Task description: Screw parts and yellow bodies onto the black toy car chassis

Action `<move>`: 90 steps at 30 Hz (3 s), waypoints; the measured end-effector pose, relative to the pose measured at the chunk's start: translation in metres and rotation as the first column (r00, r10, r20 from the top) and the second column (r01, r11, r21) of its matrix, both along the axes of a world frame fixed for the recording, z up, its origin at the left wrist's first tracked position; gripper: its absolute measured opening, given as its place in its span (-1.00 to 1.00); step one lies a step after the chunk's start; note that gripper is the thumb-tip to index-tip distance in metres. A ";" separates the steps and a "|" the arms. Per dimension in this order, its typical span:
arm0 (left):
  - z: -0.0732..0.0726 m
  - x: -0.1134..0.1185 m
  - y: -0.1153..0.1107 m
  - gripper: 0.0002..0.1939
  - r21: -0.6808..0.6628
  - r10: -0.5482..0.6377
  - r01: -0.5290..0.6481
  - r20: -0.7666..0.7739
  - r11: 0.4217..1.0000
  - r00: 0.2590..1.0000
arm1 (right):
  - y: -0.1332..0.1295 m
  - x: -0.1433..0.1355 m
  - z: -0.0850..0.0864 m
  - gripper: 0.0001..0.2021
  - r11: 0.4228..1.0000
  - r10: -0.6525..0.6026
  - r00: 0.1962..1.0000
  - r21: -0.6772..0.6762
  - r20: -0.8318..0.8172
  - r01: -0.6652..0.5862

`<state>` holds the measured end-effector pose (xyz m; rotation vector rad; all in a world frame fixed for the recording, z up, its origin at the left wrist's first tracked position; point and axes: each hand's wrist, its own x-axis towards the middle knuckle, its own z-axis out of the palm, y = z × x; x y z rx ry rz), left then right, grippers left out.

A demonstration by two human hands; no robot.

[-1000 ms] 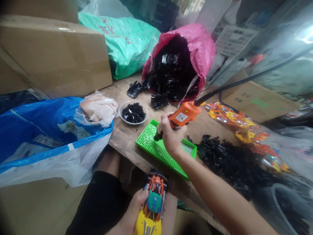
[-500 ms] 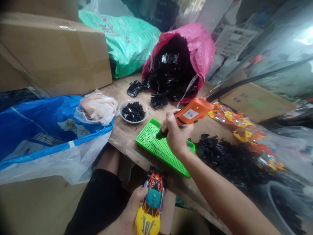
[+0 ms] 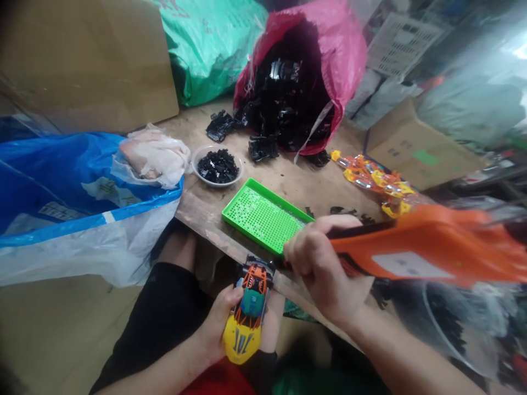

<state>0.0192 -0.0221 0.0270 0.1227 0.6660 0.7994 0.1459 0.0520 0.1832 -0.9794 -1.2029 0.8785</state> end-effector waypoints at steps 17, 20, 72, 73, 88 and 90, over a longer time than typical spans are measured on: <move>0.004 0.000 0.000 -0.49 0.033 0.020 -0.020 0.004 0.999 1.000 | -0.013 -0.003 -0.021 -0.80 0.996 0.090 0.996 -0.017 -0.024 -0.090; 0.005 0.001 0.000 -0.51 0.028 0.026 -0.026 0.007 0.999 1.000 | -0.014 -0.001 -0.024 -0.82 0.994 0.110 0.994 -0.016 -0.025 -0.111; 0.020 -0.027 0.001 -0.45 0.184 0.068 -0.055 -0.065 0.981 0.996 | -0.006 0.070 0.000 -0.37 0.908 -0.292 0.523 0.060 0.801 0.414; 0.021 -0.027 0.000 -0.46 0.218 0.085 -0.055 -0.128 0.974 0.988 | -0.012 0.067 -0.003 -0.36 0.907 -0.270 0.486 0.051 0.832 0.418; 0.041 -0.040 0.007 -0.87 0.602 0.871 0.798 -0.408 0.029 0.275 | -0.071 0.015 -0.044 -0.39 0.634 0.235 0.972 -0.763 0.032 -0.128; 0.045 -0.044 0.007 -0.89 0.538 0.868 0.843 -0.417 -0.004 0.270 | -0.074 0.016 -0.052 -0.45 0.636 0.192 0.981 -0.763 0.009 -0.117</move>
